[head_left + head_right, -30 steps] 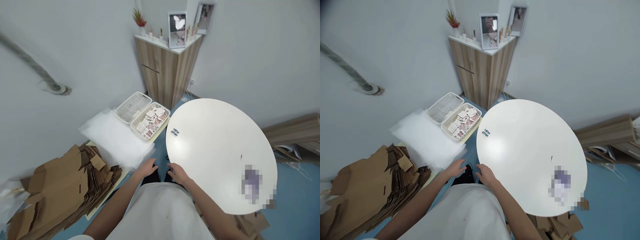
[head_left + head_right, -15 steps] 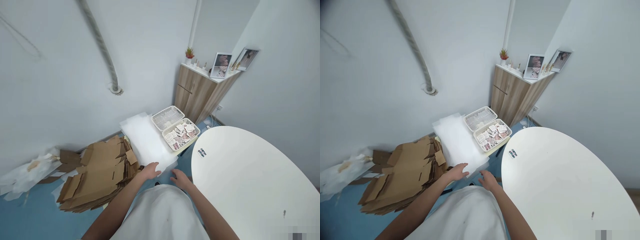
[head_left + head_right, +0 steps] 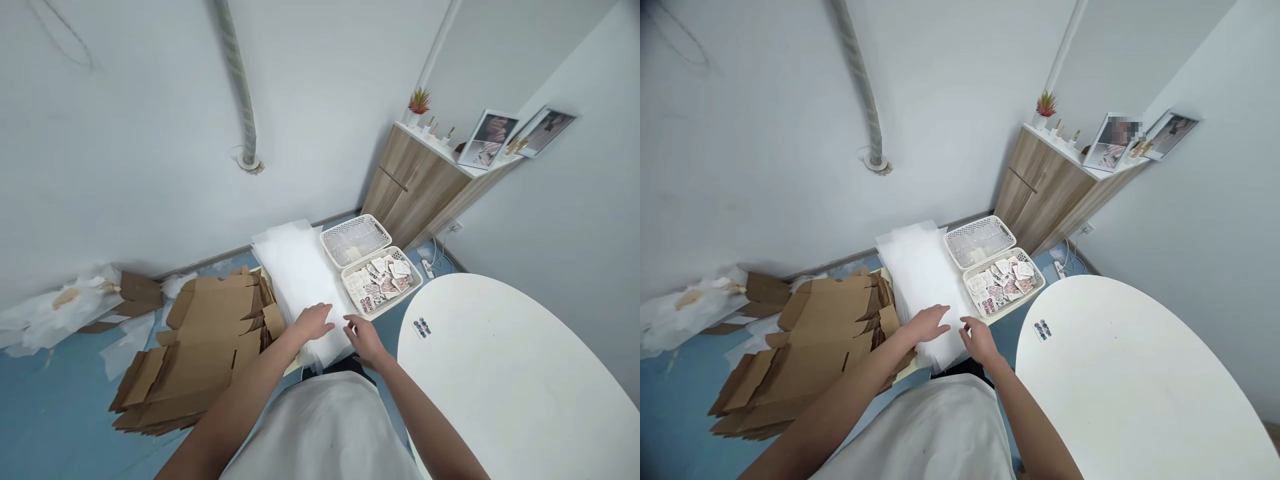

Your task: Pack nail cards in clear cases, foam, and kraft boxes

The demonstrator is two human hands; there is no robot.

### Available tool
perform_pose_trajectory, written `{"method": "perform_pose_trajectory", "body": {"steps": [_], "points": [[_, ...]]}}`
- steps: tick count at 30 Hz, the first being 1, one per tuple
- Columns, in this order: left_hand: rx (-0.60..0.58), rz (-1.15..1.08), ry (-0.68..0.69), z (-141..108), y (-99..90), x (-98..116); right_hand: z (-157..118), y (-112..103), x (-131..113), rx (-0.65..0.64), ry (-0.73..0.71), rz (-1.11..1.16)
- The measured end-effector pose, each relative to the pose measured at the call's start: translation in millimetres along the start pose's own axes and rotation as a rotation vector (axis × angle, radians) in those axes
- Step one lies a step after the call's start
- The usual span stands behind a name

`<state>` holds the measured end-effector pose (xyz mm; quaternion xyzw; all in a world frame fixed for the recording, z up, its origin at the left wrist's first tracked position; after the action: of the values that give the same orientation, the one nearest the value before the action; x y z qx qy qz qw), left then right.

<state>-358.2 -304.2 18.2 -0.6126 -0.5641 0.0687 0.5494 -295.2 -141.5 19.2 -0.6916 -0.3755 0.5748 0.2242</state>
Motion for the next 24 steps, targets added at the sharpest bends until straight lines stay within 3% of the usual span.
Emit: {"method": "perform_pose_trajectory", "body": {"steps": [5, 12, 18, 24], "points": [[0.139, 0.071, 0.013, 36, -28.5, 2, 56, -28, 14, 0.151, -0.012, -0.136], [0.312, 0.276, -0.082, 110, -58.7, 3, 144, -54, 36, 0.176, 0.024, -0.293], [0.259, 0.278, -0.2, 165, -55.8, -4, 207, -53, 50, 0.009, 0.107, -0.354], [0.21, 0.29, -0.262, 179, -48.3, -9, 223, -40, 54, -0.087, 0.134, -0.407]]}}
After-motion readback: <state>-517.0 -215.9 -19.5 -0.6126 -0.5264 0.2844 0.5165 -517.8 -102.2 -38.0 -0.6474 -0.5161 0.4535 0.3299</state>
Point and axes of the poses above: each hand's wrist, its own z-axis towards the middle knuckle, its own y-axis out of the palm, x = y × z, the point moved 2 cm from there along z, towards the middle knuckle, and after that the axes turned 1 degree about -z, right-handed, at the moved point
